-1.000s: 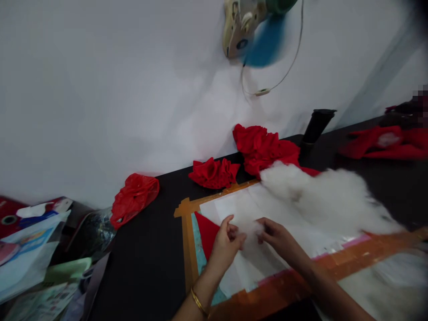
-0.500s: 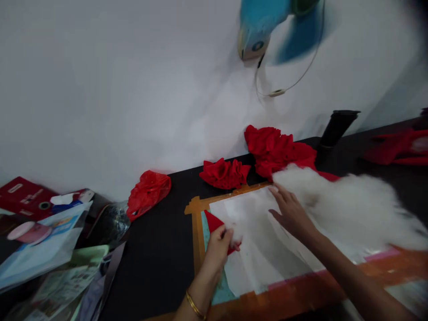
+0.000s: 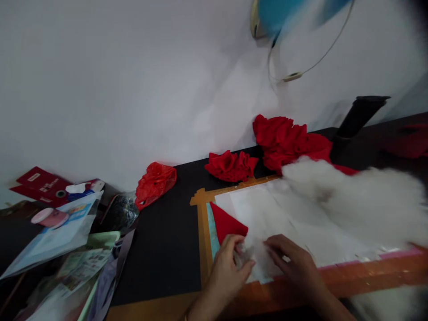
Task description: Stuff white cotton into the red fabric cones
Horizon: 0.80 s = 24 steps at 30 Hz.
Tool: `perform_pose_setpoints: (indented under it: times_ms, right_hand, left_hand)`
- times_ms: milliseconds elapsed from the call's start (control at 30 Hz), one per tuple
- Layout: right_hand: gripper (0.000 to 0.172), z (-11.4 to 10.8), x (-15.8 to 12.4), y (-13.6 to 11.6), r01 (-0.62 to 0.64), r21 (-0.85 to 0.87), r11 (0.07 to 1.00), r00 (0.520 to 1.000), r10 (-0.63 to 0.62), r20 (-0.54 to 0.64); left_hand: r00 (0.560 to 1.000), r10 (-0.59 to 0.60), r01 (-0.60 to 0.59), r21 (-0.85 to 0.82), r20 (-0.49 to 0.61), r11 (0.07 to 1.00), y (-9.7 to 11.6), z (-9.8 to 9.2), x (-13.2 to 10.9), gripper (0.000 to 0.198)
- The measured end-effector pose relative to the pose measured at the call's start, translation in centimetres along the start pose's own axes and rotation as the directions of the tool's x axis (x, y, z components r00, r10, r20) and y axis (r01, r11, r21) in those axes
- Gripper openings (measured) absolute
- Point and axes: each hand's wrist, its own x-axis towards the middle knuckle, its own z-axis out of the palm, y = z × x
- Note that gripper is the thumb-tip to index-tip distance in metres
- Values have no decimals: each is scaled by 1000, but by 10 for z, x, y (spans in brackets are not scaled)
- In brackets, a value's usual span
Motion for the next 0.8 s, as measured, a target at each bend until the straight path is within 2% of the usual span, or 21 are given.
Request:
perform_pose_setpoints:
  times_ms: [67, 133, 233, 333, 367, 433, 500, 567, 700, 800]
  right_hand:
    - [17, -7, 2, 1, -152, 50, 987, 988, 153, -21]
    - [23, -11, 4, 1, -278, 131, 952, 958, 284, -33]
    - [30, -9, 4, 0, -386, 212, 898, 920, 391, 24]
    - [29, -2, 3, -1, -444, 257, 858, 896, 429, 116]
    - [28, 0, 4, -2, -457, 288, 841, 889, 437, 134]
    - [25, 5, 8, -6, -464, 352, 813, 885, 438, 155]
    - [24, 11, 14, -12, -435, 387, 813, 900, 400, 172]
    - [25, 20, 23, -19, -374, 392, 840, 927, 330, 177]
    - [25, 40, 36, -27, -208, 360, 909, 977, 177, 117]
    - [20, 50, 37, -27, -224, 411, 884, 974, 211, 77]
  left_hand:
    - [989, 130, -96, 358, -72, 929, -8, -11, -1, 46]
    - [982, 171, -89, 592, -84, 801, -15, -16, 3, 51]
    - [989, 145, -70, 755, -33, 652, -19, -13, 15, 49]
    - [994, 106, -74, 805, 13, 589, -15, -9, 28, 37]
    - [995, 100, -66, 795, 6, 603, -12, -10, 32, 33]
    - [994, 104, -44, 706, -42, 706, -7, -12, 39, 26]
    - [988, 112, -36, 539, -108, 842, -3, -14, 44, 21]
    - [979, 123, -52, 381, -164, 923, 2, -14, 47, 18]
    - [964, 165, -105, 274, -208, 956, 9, -4, 44, 18]
    - [954, 234, -168, 314, -186, 935, 14, 9, 35, 20]
